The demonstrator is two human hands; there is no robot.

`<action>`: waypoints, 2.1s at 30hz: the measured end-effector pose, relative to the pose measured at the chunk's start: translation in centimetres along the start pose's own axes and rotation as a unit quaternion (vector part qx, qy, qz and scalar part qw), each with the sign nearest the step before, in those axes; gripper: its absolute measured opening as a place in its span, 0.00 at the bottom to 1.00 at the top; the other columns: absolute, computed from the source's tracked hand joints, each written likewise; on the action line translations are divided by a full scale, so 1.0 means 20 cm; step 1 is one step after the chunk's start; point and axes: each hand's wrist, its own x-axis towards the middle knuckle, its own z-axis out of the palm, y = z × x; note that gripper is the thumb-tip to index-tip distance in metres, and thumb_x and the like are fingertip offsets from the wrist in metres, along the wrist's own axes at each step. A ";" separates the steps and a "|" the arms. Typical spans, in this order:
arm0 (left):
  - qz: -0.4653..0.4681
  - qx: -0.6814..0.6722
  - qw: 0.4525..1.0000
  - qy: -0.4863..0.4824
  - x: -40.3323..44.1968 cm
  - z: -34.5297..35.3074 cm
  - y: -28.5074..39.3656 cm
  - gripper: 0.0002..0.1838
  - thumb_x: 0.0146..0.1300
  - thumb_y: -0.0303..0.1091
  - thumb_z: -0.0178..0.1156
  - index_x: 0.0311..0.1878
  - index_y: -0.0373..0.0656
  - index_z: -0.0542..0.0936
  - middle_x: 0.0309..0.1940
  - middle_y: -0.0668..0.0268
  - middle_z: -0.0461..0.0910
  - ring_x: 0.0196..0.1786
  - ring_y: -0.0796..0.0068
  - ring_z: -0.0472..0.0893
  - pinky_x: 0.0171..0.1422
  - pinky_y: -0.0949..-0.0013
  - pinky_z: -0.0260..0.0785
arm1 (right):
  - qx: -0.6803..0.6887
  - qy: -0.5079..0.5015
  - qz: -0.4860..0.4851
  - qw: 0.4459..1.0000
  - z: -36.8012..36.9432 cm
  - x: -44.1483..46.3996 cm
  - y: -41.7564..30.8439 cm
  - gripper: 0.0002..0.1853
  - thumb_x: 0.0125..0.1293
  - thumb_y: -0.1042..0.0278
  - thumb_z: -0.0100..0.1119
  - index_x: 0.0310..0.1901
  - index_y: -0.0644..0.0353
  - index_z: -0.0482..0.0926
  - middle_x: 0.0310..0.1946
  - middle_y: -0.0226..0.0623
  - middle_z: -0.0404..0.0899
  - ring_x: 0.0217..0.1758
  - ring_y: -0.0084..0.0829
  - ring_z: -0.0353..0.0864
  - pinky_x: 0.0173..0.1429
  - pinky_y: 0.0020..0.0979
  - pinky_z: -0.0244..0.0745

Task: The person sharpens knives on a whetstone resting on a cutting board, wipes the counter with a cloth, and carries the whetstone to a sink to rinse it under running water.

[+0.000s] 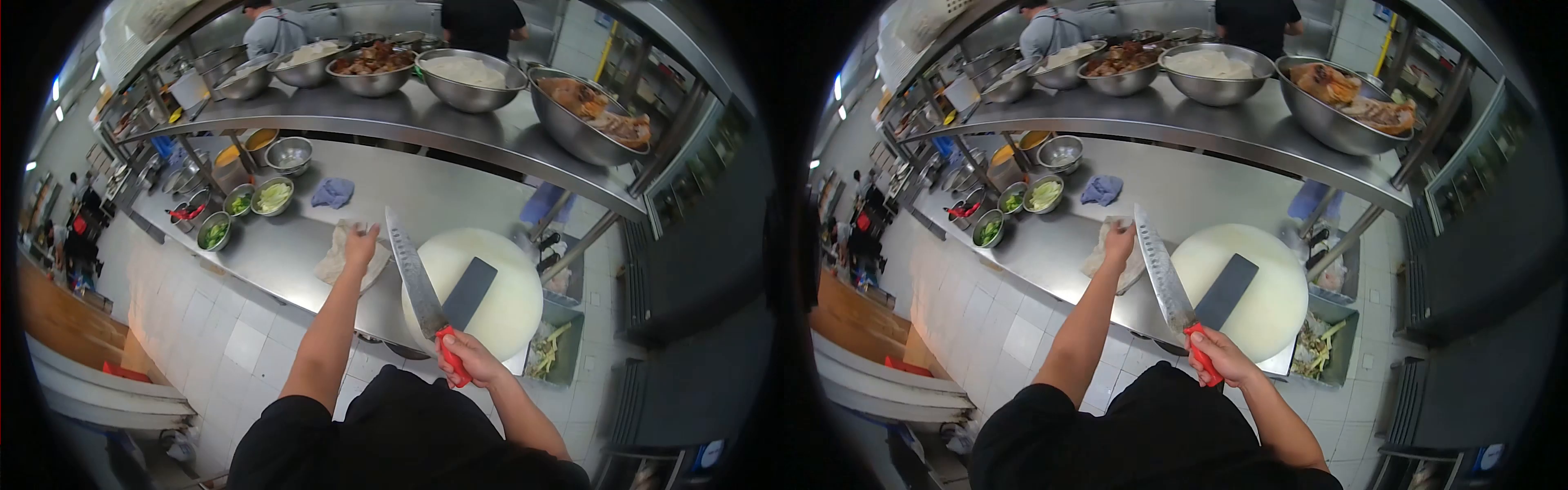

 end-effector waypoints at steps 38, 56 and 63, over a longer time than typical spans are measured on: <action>-0.059 -0.461 0.882 -0.078 -0.45 -0.13 0.12 0.17 0.72 0.18 0.57 0.63 0.35 0.80 0.53 0.57 0.86 0.53 0.60 0.88 0.57 0.58 0.86 | -0.769 0.315 -0.175 0.528 0.32 0.27 0.10 0.37 0.65 0.74 0.61 0.79 0.47 0.72 0.38 0.41 0.73 0.33 0.42 0.83 0.39 0.45 0.82; 0.164 0.540 0.822 -0.072 -0.10 -0.07 -0.62 0.50 0.73 0.75 0.54 0.90 0.60 0.57 0.92 0.58 0.47 0.91 0.35 0.41 0.85 0.19 0.38 | -0.265 0.644 -0.029 0.717 -0.19 -0.82 0.67 0.34 0.74 0.66 0.58 0.80 0.59 0.65 0.59 0.66 0.84 0.63 0.67 0.84 0.67 0.51 0.78; 0.136 0.511 0.843 -0.102 -0.31 0.05 -0.56 0.47 0.72 0.63 0.61 0.89 0.59 0.58 0.90 0.57 0.52 0.89 0.33 0.47 0.84 0.22 0.45 | -0.257 0.616 0.010 0.745 -0.27 -0.80 0.86 0.34 0.72 0.63 0.57 0.80 0.57 0.66 0.58 0.68 0.84 0.63 0.67 0.83 0.69 0.54 0.76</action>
